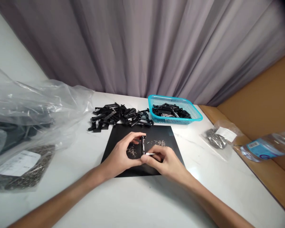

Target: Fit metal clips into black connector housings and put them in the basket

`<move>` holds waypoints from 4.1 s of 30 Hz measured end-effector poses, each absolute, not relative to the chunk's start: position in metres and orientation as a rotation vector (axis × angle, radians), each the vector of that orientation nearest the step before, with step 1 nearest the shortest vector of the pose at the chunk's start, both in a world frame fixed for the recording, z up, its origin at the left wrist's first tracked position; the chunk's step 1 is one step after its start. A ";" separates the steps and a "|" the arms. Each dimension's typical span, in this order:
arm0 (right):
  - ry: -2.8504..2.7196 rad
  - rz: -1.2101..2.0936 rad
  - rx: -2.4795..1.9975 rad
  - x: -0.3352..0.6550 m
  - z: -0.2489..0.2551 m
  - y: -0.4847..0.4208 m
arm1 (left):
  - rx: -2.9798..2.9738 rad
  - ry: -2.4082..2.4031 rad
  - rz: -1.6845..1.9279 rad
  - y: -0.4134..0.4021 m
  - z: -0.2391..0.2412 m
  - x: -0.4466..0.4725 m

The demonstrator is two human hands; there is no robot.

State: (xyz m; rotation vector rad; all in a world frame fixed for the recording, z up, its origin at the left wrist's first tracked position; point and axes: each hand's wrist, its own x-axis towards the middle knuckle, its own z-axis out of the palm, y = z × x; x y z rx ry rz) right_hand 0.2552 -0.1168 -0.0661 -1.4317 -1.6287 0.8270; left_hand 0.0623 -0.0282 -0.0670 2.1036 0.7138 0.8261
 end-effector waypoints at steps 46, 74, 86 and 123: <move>-1.376 -0.243 -1.870 0.389 -0.054 -0.085 | 2.736 1.161 0.809 0.022 -0.082 0.044; -2.516 0.466 -1.668 0.298 -0.057 -0.154 | 2.664 1.194 0.559 0.027 -0.083 0.041; -2.185 0.056 -1.469 0.275 -0.087 -0.126 | 2.586 1.144 0.820 0.032 -0.075 0.041; -1.836 0.263 -1.396 0.282 -0.098 -0.118 | 1.763 1.011 1.152 0.020 -0.060 0.050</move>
